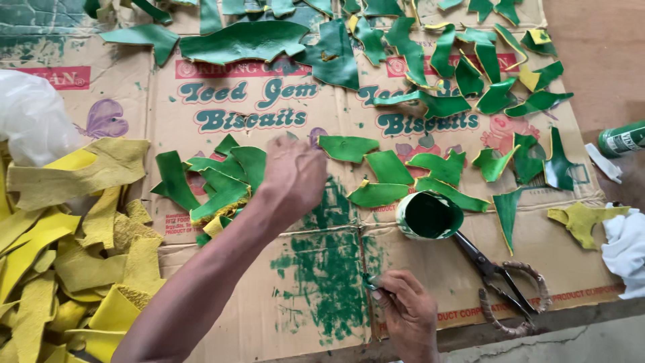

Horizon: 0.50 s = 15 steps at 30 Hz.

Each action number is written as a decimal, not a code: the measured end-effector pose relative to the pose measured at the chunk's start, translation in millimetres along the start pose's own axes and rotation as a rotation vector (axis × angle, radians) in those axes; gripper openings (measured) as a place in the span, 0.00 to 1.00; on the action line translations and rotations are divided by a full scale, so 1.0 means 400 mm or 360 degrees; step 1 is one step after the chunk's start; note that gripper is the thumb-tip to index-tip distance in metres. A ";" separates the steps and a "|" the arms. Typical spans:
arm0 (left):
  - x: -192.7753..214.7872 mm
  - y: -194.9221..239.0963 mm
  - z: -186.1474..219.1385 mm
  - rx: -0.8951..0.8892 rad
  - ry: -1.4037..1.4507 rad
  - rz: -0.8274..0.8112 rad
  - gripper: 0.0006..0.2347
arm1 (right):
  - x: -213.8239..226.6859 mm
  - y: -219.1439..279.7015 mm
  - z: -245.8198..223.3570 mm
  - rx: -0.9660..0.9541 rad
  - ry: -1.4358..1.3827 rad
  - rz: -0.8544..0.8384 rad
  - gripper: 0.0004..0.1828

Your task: The person paints yellow foam pieces green using a small brush and a paint can. They repeatedly dip the brush, apply paint to each piece, and place the finished pieces on a cardboard surface.

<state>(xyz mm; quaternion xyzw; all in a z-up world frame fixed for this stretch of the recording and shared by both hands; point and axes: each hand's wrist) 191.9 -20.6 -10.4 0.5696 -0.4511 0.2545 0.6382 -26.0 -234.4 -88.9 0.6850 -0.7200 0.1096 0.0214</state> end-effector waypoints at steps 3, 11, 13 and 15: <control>0.012 -0.056 0.053 -0.0612 0.0229 0.1025 0.26 | 0.003 0.001 0.000 0.0042 0.0068 0.0012 0.11; 0.018 -0.052 0.127 -0.0836 0.0384 0.0621 0.24 | 0.005 0.007 0.012 0.0042 -0.0097 0.0039 0.12; 0.012 -0.037 0.108 -0.0781 0.0339 0.0592 0.24 | 0.010 0.005 0.007 0.0016 -0.0172 0.0009 0.13; 0.016 -0.039 0.103 -0.0752 0.0352 0.0625 0.28 | 0.015 -0.001 0.000 0.0050 -0.0237 -0.0028 0.13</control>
Point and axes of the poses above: each hand's wrist, its own y-axis away from the middle knuckle, its own x-axis out of the back of the hand, z = x × y, and after that the axes turned 6 degrees about -y, right-handed
